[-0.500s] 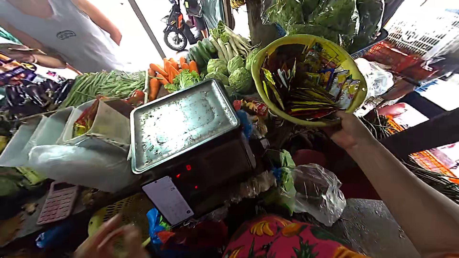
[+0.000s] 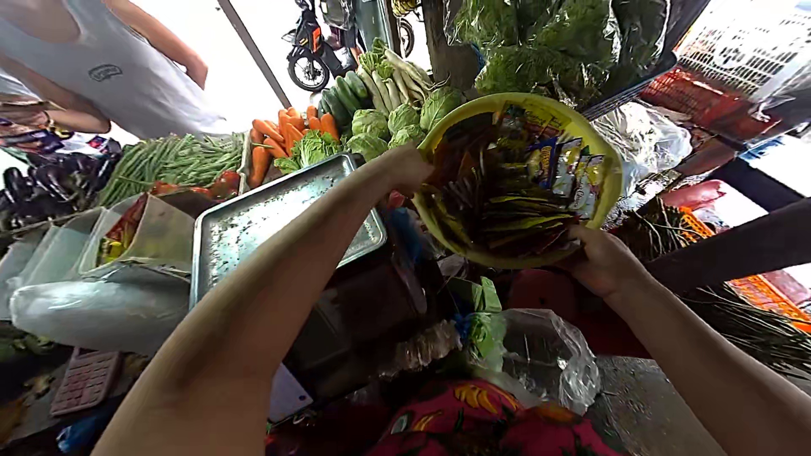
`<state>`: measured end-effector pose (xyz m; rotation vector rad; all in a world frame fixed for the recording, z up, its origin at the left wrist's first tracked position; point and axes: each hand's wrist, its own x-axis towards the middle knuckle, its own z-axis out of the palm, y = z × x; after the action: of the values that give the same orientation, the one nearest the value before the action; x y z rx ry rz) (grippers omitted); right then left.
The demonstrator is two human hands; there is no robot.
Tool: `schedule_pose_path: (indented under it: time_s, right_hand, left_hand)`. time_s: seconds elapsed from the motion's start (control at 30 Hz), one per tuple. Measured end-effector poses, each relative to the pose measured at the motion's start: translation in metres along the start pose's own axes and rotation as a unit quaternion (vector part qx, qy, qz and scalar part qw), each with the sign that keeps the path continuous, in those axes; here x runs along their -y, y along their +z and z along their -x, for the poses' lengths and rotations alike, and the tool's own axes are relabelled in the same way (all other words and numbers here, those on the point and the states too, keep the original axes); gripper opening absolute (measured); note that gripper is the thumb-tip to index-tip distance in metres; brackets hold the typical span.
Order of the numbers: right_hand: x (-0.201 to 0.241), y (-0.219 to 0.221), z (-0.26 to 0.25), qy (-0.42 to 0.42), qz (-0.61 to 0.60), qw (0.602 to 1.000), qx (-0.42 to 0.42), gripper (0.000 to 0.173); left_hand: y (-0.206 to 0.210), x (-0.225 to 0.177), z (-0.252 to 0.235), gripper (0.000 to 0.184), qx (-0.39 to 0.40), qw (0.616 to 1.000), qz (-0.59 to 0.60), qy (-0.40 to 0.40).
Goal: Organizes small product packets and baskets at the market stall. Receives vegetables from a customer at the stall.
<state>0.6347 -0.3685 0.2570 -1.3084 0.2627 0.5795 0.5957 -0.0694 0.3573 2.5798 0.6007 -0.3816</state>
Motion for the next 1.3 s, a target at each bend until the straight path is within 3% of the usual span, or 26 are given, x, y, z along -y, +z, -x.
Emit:
schedule_pose_path:
  time_s: [0.07,0.23,0.33,0.53,0.67,0.83,0.9,1.0,1.07,1.17,1.3]
  right_hand:
    - [0.004,0.007,-0.006,0.024,-0.007,1.0,0.011,0.025]
    - [0.01,0.022,-0.024,0.059,0.009,0.997,0.05,0.023]
    - [0.012,0.022,-0.038,0.069,0.027,0.996,0.047,0.024]
    - [0.022,0.016,-0.044,0.063,0.136,0.987,0.064,0.033]
    - [0.021,0.015,-0.045,0.052,0.191,0.977,0.076,0.044]
    - [0.025,0.015,-0.035,-0.042,0.271,0.961,0.026,0.042]
    - [0.029,0.011,-0.031,-0.105,0.353,0.93,-0.017,0.056]
    - [0.039,0.012,-0.016,-0.223,0.507,0.828,-0.084,0.076]
    - [0.046,0.018,-0.014,-0.303,0.56,0.765,-0.094,0.069]
    - [0.061,0.039,-0.03,-0.363,0.605,0.708,-0.046,0.046]
    - [0.086,0.084,-0.088,-0.356,0.662,0.659,0.025,0.034]
  left_hand:
    - [-0.004,0.011,-0.014,0.048,0.021,0.999,-0.022,-0.018]
    - [-0.017,0.035,-0.024,0.049,0.047,0.994,-0.093,-0.038]
    - [-0.018,0.037,-0.031,0.052,0.056,0.988,-0.146,-0.019]
    - [-0.011,0.026,-0.046,0.036,0.103,0.958,-0.266,-0.006]
    - [-0.013,0.029,-0.051,0.043,0.103,0.962,-0.254,-0.001]
    - [-0.014,0.029,-0.045,0.06,0.038,0.971,-0.236,0.019]
    - [-0.015,0.027,-0.037,0.057,-0.002,0.974,-0.22,0.046]
    - [-0.02,0.019,-0.021,0.052,-0.038,0.978,-0.187,0.081]
    - [-0.022,0.013,-0.011,0.05,-0.043,0.978,-0.181,0.098]
    - [-0.024,0.006,0.002,0.042,-0.029,0.975,-0.198,0.101]
    - [-0.018,0.004,0.01,0.035,-0.021,0.964,-0.241,0.108]
